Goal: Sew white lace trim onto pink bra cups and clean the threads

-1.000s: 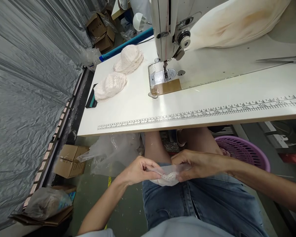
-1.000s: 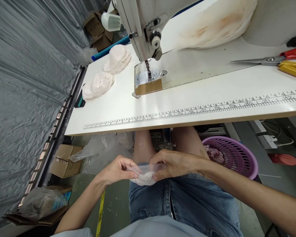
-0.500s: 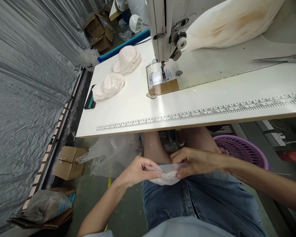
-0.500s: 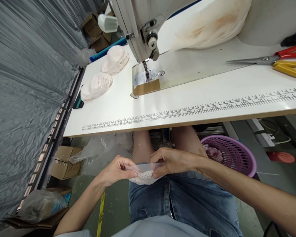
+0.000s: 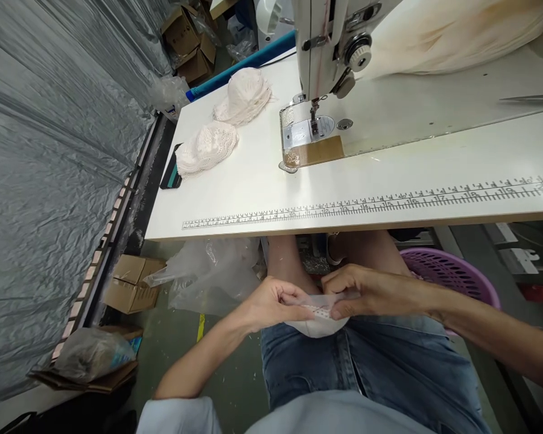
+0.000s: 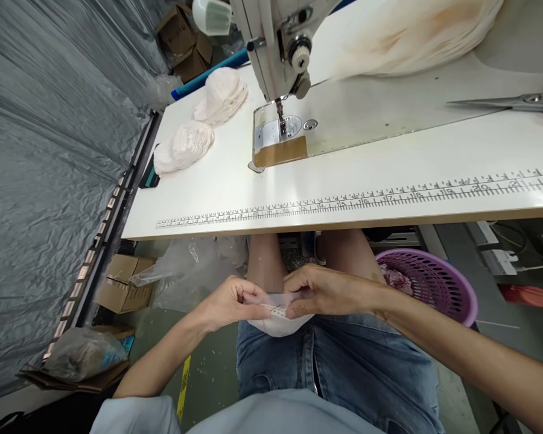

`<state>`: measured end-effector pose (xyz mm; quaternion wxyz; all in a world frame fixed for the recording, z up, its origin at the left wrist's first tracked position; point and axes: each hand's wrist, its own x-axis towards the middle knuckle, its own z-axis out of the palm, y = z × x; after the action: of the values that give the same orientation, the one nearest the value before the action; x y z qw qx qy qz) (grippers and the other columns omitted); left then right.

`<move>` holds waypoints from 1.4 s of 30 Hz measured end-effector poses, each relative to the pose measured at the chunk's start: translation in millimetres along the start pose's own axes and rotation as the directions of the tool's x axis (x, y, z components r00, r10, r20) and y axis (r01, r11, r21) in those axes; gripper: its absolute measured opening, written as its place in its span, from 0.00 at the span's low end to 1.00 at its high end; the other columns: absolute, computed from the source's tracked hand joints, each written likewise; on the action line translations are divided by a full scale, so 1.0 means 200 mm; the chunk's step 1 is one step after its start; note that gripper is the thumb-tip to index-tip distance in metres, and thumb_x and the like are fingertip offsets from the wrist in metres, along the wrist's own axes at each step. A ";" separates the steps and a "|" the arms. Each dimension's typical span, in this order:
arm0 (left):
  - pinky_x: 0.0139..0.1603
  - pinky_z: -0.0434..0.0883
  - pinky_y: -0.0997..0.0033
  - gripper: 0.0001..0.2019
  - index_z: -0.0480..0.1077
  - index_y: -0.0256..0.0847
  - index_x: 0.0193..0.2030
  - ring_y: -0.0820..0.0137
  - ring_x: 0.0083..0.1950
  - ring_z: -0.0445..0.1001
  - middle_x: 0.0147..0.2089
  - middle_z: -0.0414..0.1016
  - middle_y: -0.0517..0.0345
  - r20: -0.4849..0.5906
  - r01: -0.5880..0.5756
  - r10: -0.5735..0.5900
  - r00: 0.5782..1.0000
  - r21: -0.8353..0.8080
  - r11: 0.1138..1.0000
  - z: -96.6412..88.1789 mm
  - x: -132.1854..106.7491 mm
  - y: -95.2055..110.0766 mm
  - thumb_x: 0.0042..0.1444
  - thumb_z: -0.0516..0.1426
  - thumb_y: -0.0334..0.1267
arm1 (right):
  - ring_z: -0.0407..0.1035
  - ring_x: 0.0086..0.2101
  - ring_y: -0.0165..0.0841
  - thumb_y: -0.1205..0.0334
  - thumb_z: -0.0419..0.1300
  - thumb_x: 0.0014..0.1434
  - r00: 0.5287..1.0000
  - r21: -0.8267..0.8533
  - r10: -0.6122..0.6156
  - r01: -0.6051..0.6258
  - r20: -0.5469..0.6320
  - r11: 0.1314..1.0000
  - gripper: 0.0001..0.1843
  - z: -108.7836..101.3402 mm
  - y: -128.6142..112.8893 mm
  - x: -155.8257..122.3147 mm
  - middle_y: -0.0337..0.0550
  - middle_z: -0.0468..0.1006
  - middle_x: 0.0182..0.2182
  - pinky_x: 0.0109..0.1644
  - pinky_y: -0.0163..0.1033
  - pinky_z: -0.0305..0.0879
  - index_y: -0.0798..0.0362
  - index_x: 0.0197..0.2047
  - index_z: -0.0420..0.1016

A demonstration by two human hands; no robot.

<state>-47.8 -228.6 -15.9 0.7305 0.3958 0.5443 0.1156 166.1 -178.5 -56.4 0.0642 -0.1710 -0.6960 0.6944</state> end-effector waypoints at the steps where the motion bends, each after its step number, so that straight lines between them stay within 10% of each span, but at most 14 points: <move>1: 0.30 0.64 0.79 0.20 0.78 0.32 0.33 0.77 0.26 0.69 0.26 0.76 0.55 0.000 0.002 -0.002 1.000 0.003 1.000 0.00 0.00 0.00 0.38 0.68 0.47 | 0.56 0.26 0.27 0.50 0.58 0.58 1.000 0.015 0.001 -0.001 0.017 1.000 0.18 0.00 0.00 0.00 0.35 0.61 0.24 0.28 0.34 0.49 0.57 0.26 0.70; 14: 0.33 0.65 0.78 0.13 0.76 0.33 0.36 0.73 0.31 0.71 0.31 0.77 0.54 0.041 -0.100 0.092 0.995 0.275 0.956 -0.01 -0.02 0.01 0.44 0.65 0.37 | 0.58 0.27 0.27 0.51 0.62 0.54 0.995 0.130 0.094 -0.090 -0.022 0.987 0.17 0.02 0.04 -0.05 0.35 0.64 0.25 0.29 0.32 0.50 0.57 0.25 0.69; 42: 0.32 0.65 0.78 0.16 0.76 0.33 0.37 0.76 0.28 0.68 0.29 0.76 0.55 0.020 -0.029 0.026 0.999 0.170 0.985 -0.05 0.00 -0.08 0.42 0.67 0.40 | 0.63 0.30 0.31 0.49 0.63 0.52 0.991 0.235 0.131 -0.125 -0.008 0.964 0.18 0.05 0.07 -0.05 0.39 0.69 0.27 0.33 0.35 0.56 0.58 0.30 0.75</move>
<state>-60.6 -235.2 -28.9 0.6973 0.4653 0.5401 0.0752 173.8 -190.6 -68.3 0.0472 -0.2150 -0.5961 0.7721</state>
